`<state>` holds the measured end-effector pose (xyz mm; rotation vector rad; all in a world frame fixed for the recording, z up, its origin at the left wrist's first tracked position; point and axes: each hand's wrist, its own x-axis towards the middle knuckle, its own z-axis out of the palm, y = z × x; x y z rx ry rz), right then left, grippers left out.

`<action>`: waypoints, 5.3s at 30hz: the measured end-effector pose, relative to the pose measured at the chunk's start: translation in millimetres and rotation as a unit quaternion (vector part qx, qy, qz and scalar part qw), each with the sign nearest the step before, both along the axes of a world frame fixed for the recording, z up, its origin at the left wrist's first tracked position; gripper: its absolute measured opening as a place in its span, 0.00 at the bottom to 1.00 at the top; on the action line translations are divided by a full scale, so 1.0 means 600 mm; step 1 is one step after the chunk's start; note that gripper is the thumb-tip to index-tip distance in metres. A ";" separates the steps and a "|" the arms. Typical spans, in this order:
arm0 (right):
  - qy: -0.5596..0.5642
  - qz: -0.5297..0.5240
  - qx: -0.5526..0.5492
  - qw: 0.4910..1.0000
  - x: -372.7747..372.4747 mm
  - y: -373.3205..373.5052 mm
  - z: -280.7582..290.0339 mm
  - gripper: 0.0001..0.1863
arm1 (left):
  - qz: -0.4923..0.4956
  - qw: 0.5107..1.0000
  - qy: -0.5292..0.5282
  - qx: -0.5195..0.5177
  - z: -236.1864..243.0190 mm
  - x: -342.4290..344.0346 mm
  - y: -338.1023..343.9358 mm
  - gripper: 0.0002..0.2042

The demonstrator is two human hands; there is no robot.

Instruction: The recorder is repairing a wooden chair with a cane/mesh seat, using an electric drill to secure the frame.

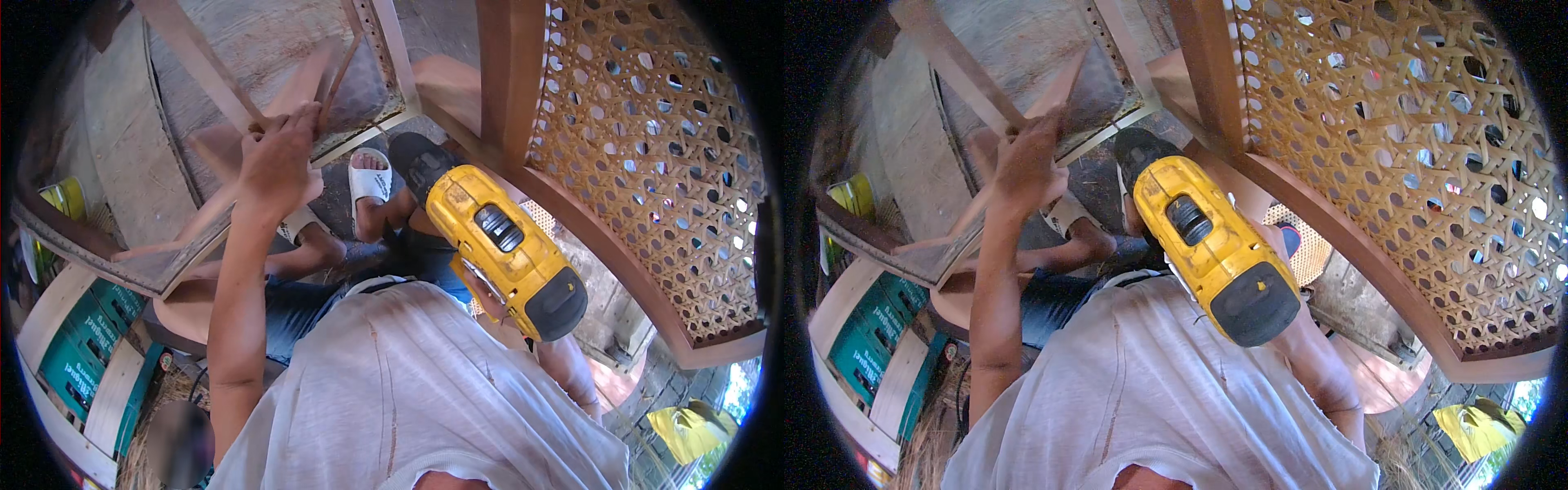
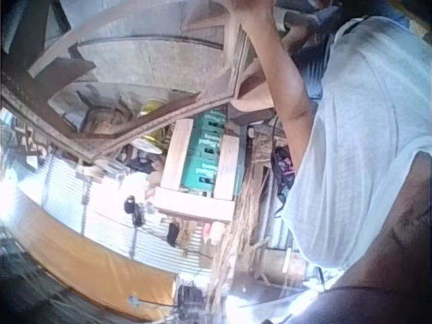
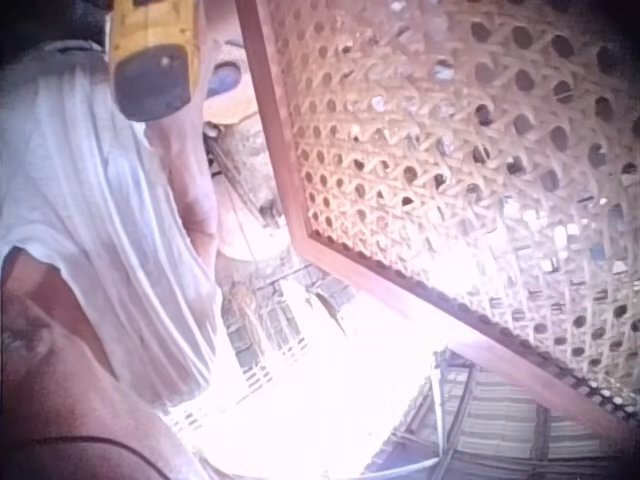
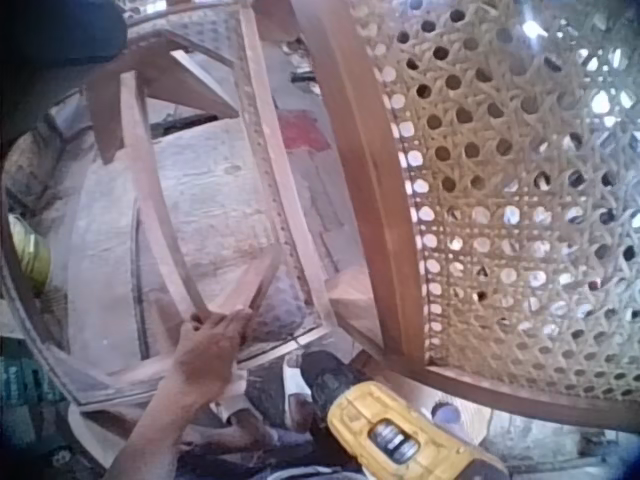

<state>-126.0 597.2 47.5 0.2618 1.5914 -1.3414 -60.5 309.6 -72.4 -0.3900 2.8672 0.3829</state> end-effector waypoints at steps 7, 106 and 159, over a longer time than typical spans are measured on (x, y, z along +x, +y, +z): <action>0.092 0.110 0.060 0.988 -0.004 -0.007 0.007 0.24 | 0.014 1.000 0.012 0.012 0.004 0.000 0.002 0.39; 0.619 0.418 0.139 0.650 0.053 0.161 -0.011 0.19 | 0.013 0.961 0.015 0.276 0.035 -0.016 -0.044 0.46; 0.275 0.272 0.108 0.916 0.016 -0.020 0.028 0.17 | 0.082 0.982 -0.061 0.160 0.003 -0.028 -0.015 0.43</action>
